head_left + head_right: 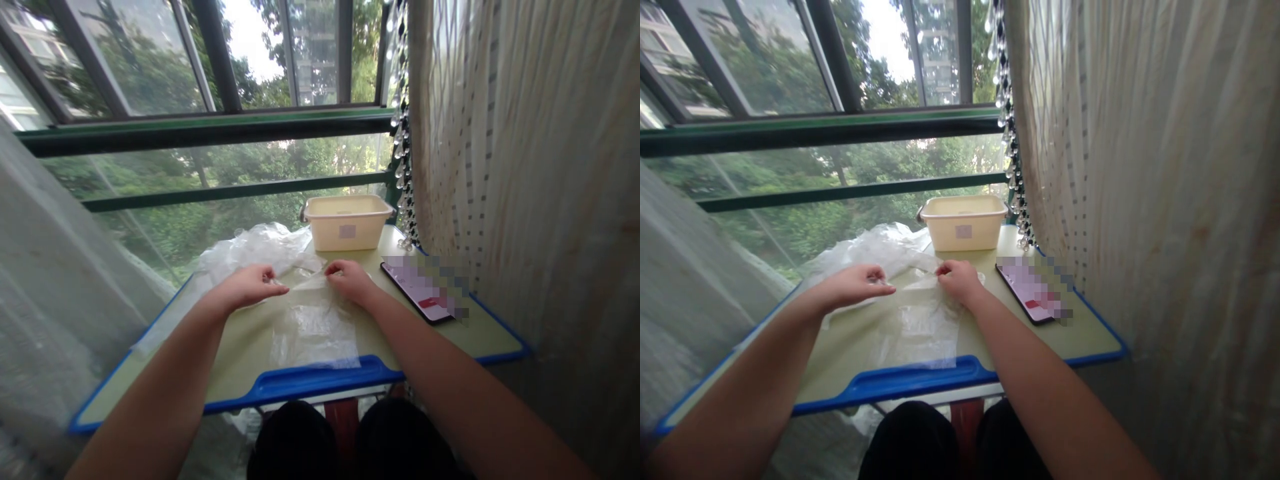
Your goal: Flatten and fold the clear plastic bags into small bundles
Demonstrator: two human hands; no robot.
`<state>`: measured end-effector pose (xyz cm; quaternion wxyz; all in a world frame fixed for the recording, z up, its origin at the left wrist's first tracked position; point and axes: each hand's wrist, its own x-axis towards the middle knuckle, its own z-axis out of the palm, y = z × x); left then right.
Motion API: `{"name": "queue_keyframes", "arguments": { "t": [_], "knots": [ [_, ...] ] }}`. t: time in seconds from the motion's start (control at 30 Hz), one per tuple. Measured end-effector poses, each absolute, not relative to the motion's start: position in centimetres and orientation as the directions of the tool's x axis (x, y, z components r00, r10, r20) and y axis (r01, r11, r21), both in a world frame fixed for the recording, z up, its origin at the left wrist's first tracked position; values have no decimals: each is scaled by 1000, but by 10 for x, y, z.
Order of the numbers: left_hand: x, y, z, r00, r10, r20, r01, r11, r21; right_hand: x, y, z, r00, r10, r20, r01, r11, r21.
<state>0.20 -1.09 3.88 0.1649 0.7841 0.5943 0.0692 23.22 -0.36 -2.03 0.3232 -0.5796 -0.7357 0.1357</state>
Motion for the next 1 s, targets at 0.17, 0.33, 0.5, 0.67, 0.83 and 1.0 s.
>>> {"name": "queue_keyframes", "arguments": {
  "t": [0.17,0.33,0.5,0.67,0.83,1.0],
  "knots": [
    [10,-12,36,270,928,258,880,-346,326,232,-5,-17,-140,916,375,618,377,-690],
    [27,-13,20,482,814,323,729,-578,367,231,-7,-16,-182,900,396,544,428,-722],
    [38,-11,8,620,732,281,643,-680,352,231,-7,-17,-238,894,379,529,447,-721],
    [38,-14,13,703,674,225,585,-729,356,239,-5,-14,-288,904,315,514,423,-746],
    [38,-19,18,755,614,229,527,-777,344,242,-3,-11,-229,900,370,670,421,-611],
    [41,-21,17,790,582,194,503,-795,337,249,-3,-14,-185,891,415,840,362,-404]
  ]
}}
